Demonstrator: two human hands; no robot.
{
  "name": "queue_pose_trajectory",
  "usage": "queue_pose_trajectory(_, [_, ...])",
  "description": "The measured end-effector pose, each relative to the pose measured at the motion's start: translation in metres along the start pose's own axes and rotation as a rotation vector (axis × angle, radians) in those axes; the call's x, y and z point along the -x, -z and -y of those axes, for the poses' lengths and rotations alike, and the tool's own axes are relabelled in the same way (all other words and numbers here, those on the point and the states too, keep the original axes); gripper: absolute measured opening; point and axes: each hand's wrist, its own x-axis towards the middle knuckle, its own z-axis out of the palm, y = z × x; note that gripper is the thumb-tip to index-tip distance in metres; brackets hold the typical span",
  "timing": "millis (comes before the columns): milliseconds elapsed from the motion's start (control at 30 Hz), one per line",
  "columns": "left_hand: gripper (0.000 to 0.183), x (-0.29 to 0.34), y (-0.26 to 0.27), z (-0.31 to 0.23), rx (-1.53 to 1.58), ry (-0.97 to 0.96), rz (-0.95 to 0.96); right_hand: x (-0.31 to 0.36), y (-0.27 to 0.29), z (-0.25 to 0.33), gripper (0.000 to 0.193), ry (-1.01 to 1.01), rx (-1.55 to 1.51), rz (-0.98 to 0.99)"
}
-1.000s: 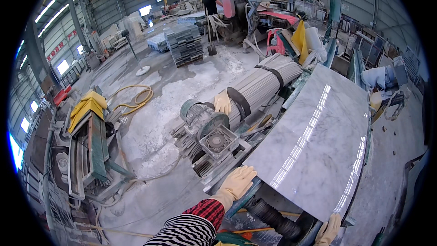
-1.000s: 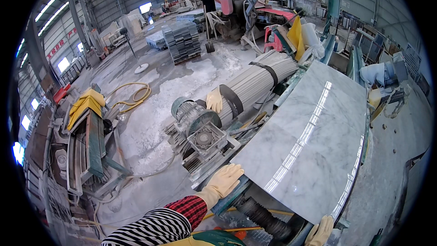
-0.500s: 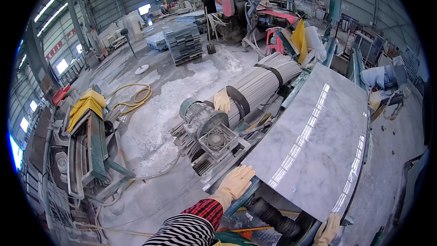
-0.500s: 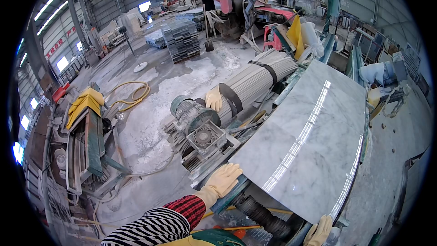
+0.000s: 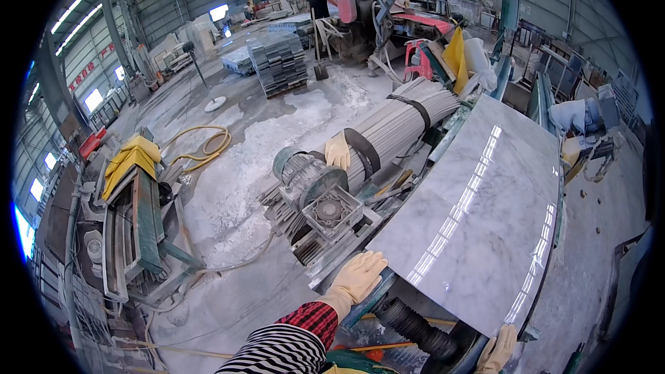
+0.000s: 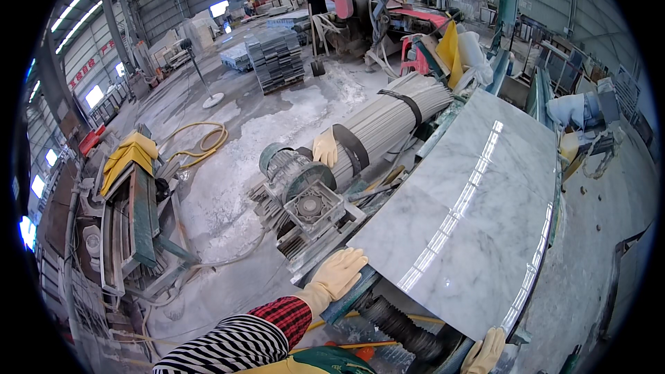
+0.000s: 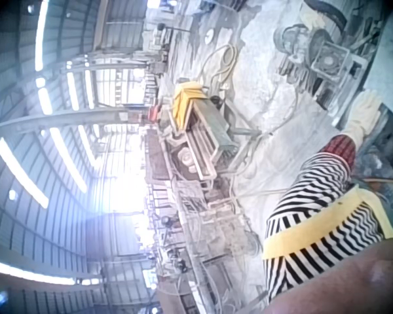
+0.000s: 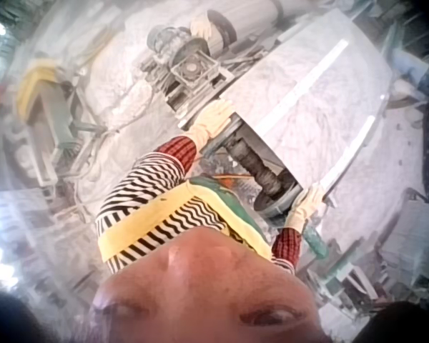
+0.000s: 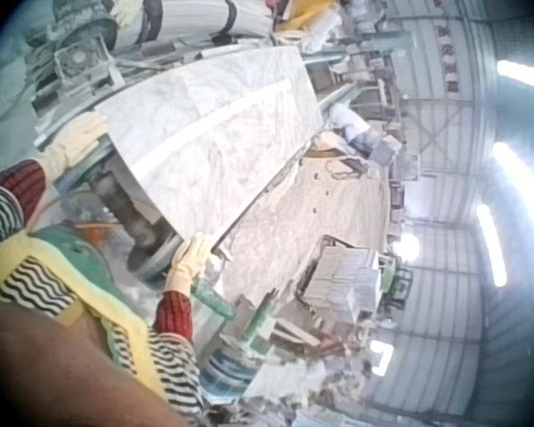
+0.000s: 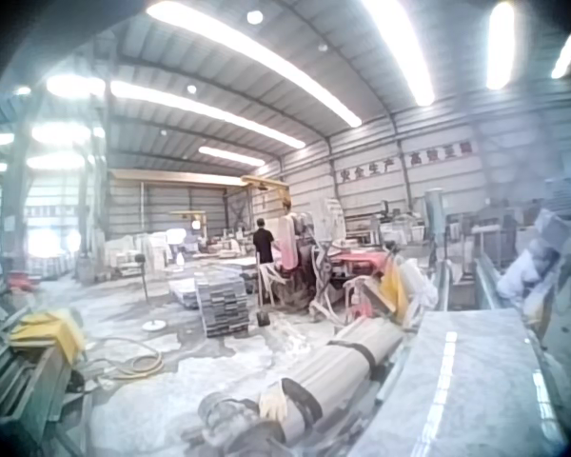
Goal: The person feeds large rectangular tiles onto a conveyor belt and guides them through a processing machine. They repeatedly pick up tiles, align them, and move them along the line while wearing gloves.
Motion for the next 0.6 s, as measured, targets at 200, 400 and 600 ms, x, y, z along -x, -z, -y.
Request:
queue_pose_trajectory(200, [0.041, 0.003, 0.000, 0.001, 0.008, -0.019, -0.026, -0.001, 0.005, 0.006, 0.036, -0.034, 0.003, 0.026])
queue_pose_trajectory(400, [0.041, 0.005, -0.001, 0.002, -0.010, -0.010, -0.022, 0.020, 0.000, -0.001, 0.047, 0.053, 0.060, 0.036])
queue_pose_trajectory(600, [0.046, 0.006, 0.003, -0.002, -0.031, 0.001, 0.007, 0.009, 0.003, 0.002, 0.035, -0.076, 0.011, 0.057])
